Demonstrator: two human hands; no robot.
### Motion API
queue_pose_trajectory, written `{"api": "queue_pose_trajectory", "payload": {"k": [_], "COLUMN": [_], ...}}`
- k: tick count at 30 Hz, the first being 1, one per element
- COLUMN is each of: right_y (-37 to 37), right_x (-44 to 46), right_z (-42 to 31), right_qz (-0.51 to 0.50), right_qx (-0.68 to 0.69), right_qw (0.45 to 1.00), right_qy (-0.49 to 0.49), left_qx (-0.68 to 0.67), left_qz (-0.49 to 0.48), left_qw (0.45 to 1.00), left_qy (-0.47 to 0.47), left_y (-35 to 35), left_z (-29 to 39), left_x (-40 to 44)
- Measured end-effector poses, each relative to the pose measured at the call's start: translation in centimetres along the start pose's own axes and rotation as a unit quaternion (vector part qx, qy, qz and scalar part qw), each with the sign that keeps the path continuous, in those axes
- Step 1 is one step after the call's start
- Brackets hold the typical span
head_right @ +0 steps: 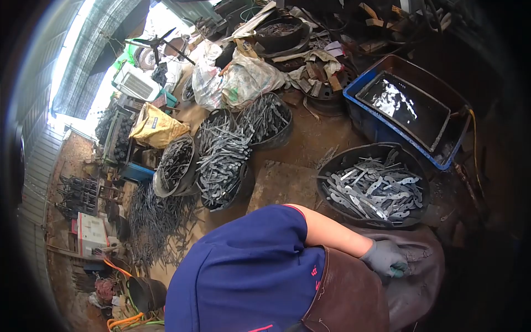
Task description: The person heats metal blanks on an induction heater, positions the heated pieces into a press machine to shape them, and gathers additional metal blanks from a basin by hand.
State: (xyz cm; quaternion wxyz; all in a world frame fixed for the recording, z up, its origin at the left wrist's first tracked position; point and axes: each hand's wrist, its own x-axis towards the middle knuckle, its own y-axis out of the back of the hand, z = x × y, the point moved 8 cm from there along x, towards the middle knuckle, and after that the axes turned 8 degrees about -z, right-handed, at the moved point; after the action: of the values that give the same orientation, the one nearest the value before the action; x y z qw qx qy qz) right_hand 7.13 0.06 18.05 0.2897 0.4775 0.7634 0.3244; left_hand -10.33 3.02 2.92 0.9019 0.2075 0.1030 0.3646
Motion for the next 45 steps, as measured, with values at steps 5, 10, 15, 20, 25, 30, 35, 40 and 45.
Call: {"api": "queue_pose_trajectory", "payload": {"k": [5,10,15,20,25,30,35,40,45], "right_y": [-0.2,-0.6,-0.6,-1.1,-1.4,-2.7,-5.5,-1.8,-0.7], "right_x": [-0.3,-0.2,-0.4,-0.3,-0.3,1.1,9.5,13.0,-2.3], "right_z": [0.4,0.3,0.2,0.0,0.1,-0.2,-2.1,-6.6,8.1], "right_qz": [0.000,-0.001,-0.001,-0.004,0.001,0.002,-0.032,0.139,0.391], "right_qx": [0.008,0.009,0.014,0.015,0.025,0.055,0.147,0.140,0.318], "right_qw": [1.000,1.000,1.000,1.000,1.000,0.998,0.985,0.960,0.862], "right_qy": [-0.005,-0.003,-0.005,-0.003,-0.005,0.005,0.086,0.199,-0.051], "left_qx": [0.006,-0.011,0.004,0.019,0.010,-0.087,0.046,0.052,-0.328], "left_qz": [0.001,0.005,-0.010,-0.007,0.008,0.000,0.030,-0.068,-0.150], "left_qw": [1.000,1.000,1.000,1.000,1.000,0.994,0.995,0.996,0.918], "left_qy": [-0.012,-0.016,0.007,0.009,-0.017,-0.060,-0.080,0.021,0.162], "left_y": [0.2,-0.3,-0.7,-0.2,-0.6,-1.1,0.0,-0.8,-4.0], "left_z": [0.5,0.1,-0.4,0.0,-0.6,-1.6,0.5,0.9,-0.1], "left_x": [-0.2,0.0,0.1,-0.1,0.0,-0.1,-1.2,-0.6,1.1]}}
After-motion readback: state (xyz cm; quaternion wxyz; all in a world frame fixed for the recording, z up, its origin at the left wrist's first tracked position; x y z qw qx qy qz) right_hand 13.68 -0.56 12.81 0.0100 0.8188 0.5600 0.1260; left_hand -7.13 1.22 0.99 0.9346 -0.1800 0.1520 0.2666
